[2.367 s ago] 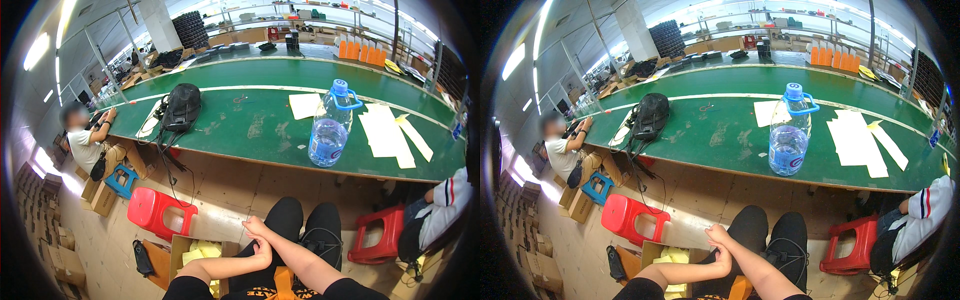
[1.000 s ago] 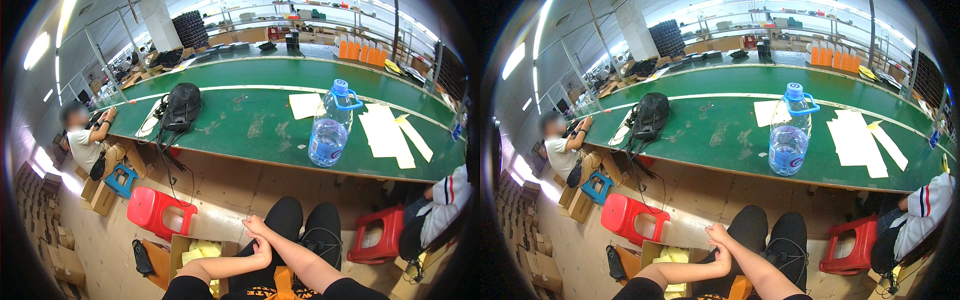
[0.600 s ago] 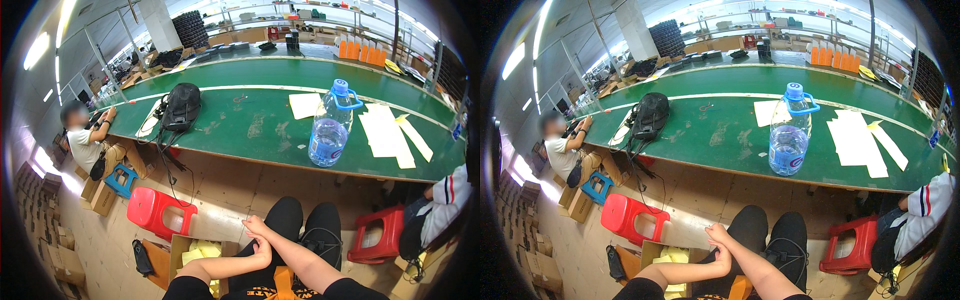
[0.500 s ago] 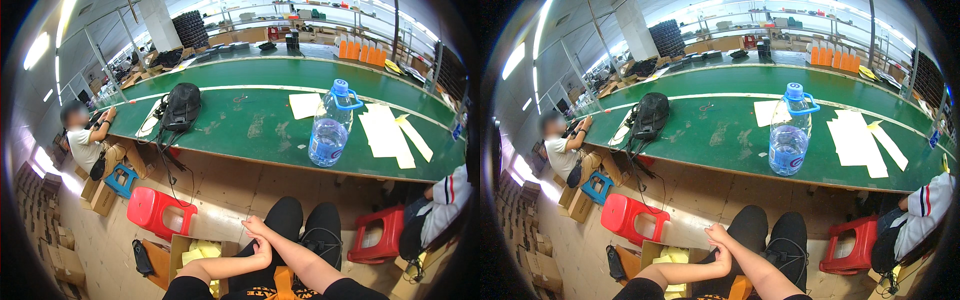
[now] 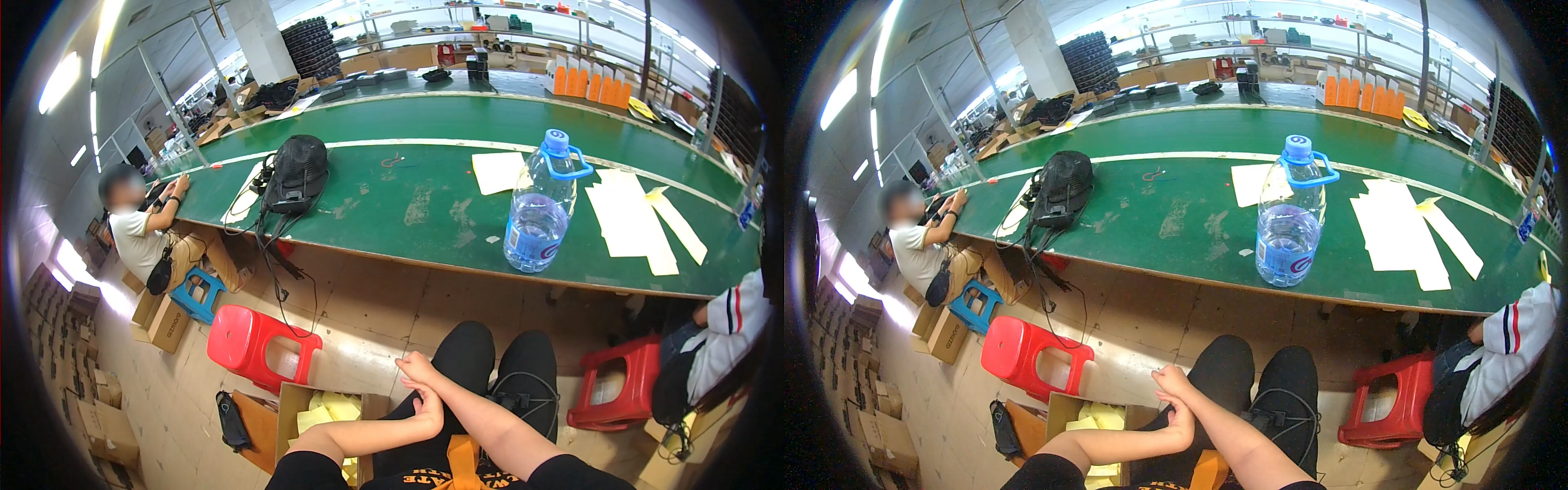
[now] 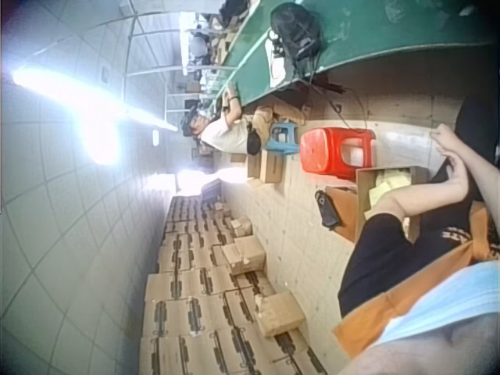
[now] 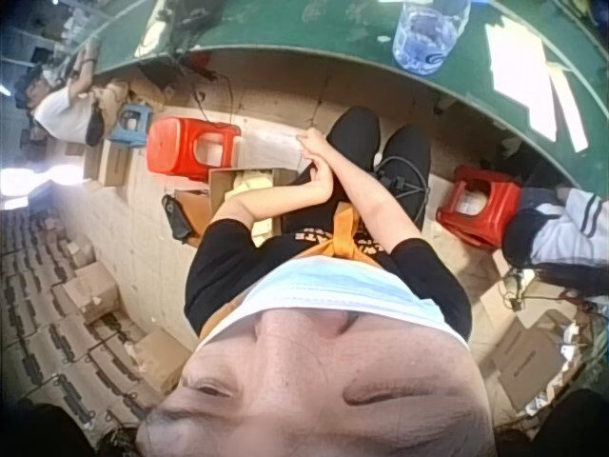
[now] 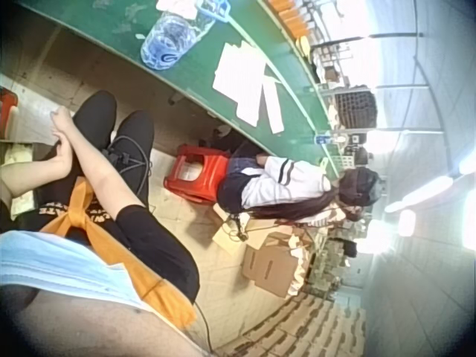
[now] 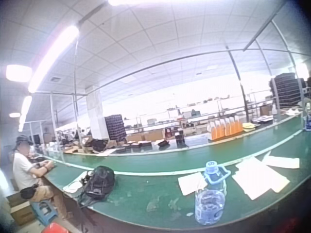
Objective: Assemble electronic components by attaching straps or mounts.
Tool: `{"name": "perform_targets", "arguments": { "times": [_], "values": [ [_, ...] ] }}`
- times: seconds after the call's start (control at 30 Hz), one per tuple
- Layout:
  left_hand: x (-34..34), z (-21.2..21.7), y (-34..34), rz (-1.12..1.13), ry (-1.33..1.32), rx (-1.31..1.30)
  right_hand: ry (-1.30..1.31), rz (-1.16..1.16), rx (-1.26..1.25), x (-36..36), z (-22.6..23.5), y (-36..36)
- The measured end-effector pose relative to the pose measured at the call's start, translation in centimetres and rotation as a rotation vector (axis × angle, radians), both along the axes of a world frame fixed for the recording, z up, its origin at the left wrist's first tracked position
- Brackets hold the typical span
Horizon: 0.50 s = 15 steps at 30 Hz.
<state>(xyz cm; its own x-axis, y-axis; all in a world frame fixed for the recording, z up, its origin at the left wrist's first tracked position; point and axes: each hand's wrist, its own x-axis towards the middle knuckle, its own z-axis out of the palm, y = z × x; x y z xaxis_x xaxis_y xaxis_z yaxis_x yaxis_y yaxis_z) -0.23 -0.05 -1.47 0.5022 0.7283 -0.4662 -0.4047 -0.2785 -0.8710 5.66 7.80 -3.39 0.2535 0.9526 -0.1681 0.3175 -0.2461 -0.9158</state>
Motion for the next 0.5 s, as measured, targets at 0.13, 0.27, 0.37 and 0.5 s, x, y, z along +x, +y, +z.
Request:
{"name": "perform_targets", "arguments": {
  "times": [0.13, 0.27, 0.37, 0.5],
  "values": [
    [0.05, 0.41, 0.01, -0.009, 0.014, 0.0, 0.01, -0.001, -0.002, 0.16, 0.32, -0.12],
    [-0.04, 0.4, -0.08, -0.022, 0.021, 0.001, 0.017, 0.004, 0.006, 0.16, 0.92, -0.3],
    [-0.07, 0.38, -0.09, -0.036, 0.013, -0.015, 0.019, 0.0, 0.01, 0.18, 0.69, -0.3],
    [0.03, 0.89, -0.2, -0.027, 0.006, -0.002, 0.023, -0.008, 0.018, 0.25, 0.58, -0.28]
  ]
}}
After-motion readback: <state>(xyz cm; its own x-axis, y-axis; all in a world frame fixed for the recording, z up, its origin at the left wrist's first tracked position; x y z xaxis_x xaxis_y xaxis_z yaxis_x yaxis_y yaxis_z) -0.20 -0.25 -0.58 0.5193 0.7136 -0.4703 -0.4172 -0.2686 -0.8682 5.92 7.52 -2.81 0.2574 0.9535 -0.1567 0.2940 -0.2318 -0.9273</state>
